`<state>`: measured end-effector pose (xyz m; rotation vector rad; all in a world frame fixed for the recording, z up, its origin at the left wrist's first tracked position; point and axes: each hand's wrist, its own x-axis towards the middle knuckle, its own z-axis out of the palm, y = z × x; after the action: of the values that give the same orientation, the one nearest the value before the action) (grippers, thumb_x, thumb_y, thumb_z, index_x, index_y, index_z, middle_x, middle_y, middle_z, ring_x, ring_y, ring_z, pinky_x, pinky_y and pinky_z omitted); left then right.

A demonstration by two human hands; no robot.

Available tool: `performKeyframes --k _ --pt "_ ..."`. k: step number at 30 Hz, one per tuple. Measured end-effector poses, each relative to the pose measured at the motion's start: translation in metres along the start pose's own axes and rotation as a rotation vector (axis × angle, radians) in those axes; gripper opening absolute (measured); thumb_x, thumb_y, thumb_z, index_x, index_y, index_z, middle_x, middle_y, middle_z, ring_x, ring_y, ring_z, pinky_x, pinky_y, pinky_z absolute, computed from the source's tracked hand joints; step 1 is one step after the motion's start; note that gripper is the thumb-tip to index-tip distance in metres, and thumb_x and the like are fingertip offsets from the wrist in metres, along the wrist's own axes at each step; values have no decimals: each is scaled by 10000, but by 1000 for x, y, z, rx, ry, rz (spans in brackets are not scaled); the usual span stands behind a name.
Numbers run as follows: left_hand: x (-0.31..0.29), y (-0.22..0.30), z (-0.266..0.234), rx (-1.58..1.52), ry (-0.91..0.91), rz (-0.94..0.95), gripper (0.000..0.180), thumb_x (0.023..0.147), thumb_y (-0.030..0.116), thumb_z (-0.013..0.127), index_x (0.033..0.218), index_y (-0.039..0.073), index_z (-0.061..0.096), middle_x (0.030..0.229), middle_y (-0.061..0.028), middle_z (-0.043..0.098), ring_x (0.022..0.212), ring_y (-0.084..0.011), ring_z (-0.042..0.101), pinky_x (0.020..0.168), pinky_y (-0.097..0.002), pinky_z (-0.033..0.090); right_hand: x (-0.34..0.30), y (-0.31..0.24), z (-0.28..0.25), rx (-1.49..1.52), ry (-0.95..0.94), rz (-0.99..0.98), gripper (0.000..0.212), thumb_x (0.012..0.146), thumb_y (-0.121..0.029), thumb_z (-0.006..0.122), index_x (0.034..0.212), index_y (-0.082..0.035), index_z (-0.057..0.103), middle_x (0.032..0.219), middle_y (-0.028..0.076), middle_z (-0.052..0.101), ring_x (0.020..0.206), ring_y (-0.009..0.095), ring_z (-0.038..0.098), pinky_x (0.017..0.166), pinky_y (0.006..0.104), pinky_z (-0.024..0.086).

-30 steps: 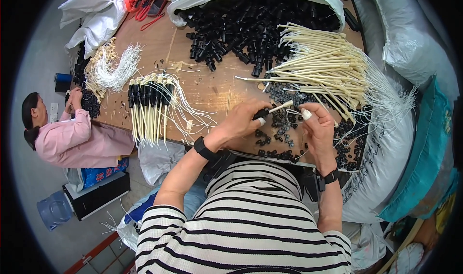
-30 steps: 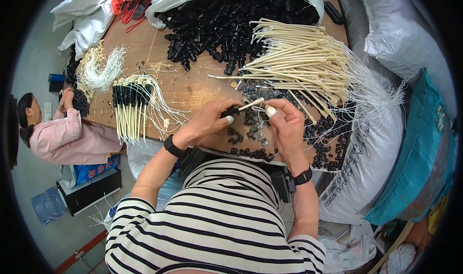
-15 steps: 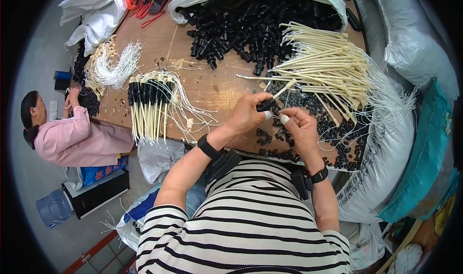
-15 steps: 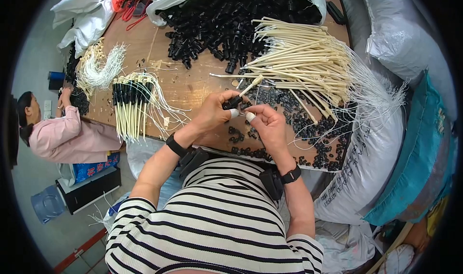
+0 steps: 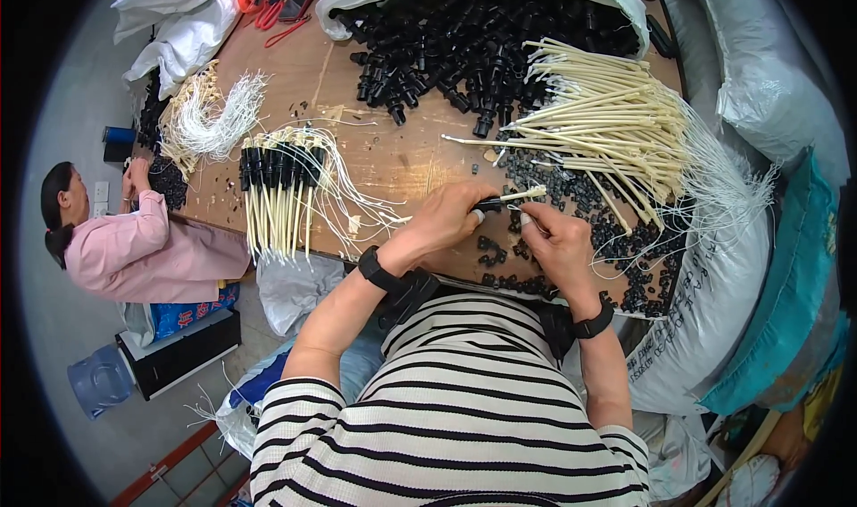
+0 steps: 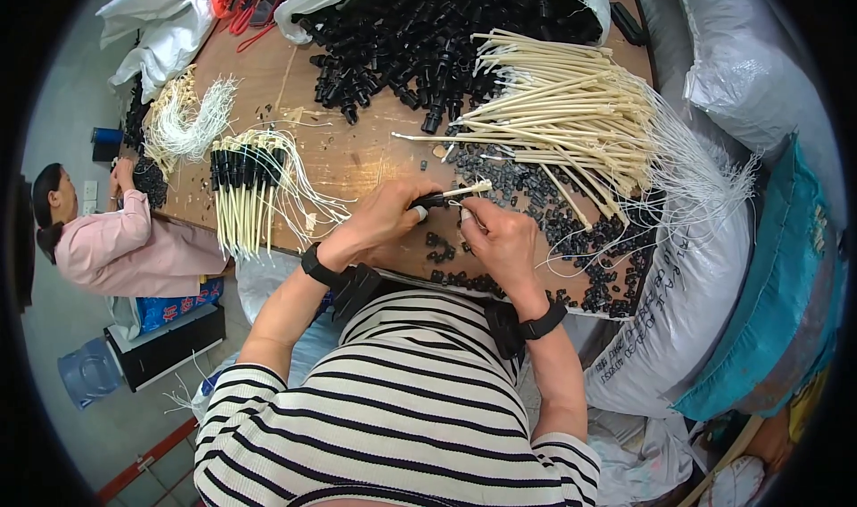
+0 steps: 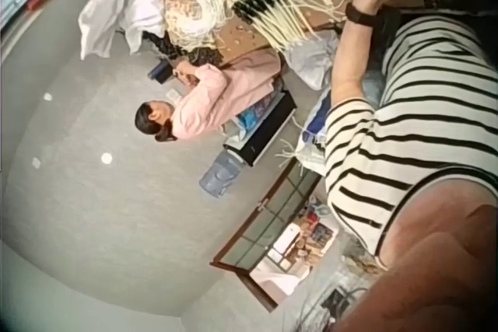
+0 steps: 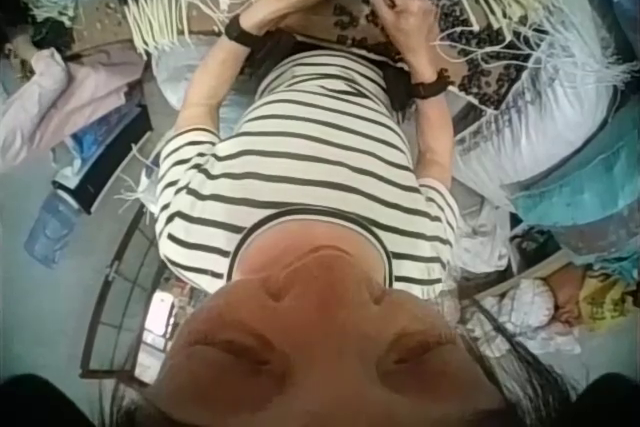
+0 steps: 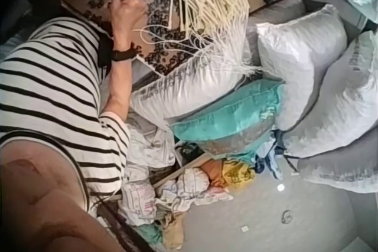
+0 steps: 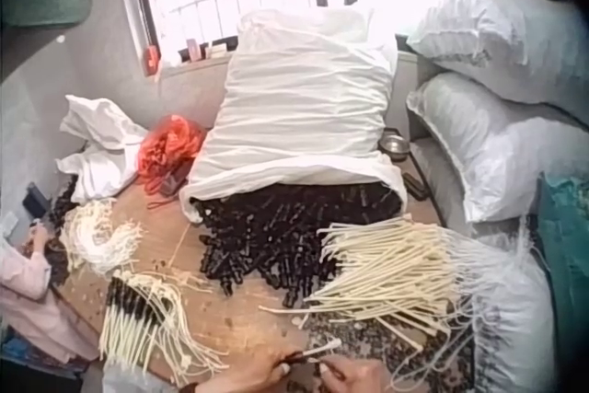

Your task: Assembling small black connectors onto thin white rods on an industrial workbench.

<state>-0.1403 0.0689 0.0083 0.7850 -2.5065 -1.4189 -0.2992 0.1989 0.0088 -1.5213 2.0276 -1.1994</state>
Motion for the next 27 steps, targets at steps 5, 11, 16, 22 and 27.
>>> performKeyframes --k 5,11,16,22,27 --pt "1 8 3 -20 -62 -5 343 734 -13 541 1061 28 637 936 -181 657 951 -384 606 828 -427 473 0 1 6 19 -33 -45 118 788 -125 657 885 -81 710 636 132 630 549 271 633 513 347 485" --pt "-1 3 4 -49 -138 127 447 742 7 547 1187 49 551 1008 -185 648 972 -364 605 822 -410 474 0 -4 5 58 -143 24 176 810 -90 626 982 -79 663 718 145 642 611 311 642 540 379 494" --pt "4 3 -4 -319 -287 -12 434 733 4 592 1162 58 554 958 -116 651 935 -283 610 790 -368 479 -2 -4 8 -11 -203 -144 203 826 -35 613 1027 -64 629 749 142 646 642 327 644 567 356 503" --pt "-2 2 -2 -42 227 320 203 687 -62 649 850 58 671 825 -45 640 800 -187 620 691 -284 485 0 -7 9 89 -76 -103 162 840 -49 622 1000 -54 649 725 140 638 607 283 635 549 331 488" --pt "-5 -7 3 -54 220 425 178 690 -27 661 842 64 677 846 -49 656 770 -187 625 662 -281 496 -7 -4 14 131 -180 -44 93 861 -65 619 934 -31 664 631 115 609 545 195 606 506 284 445"
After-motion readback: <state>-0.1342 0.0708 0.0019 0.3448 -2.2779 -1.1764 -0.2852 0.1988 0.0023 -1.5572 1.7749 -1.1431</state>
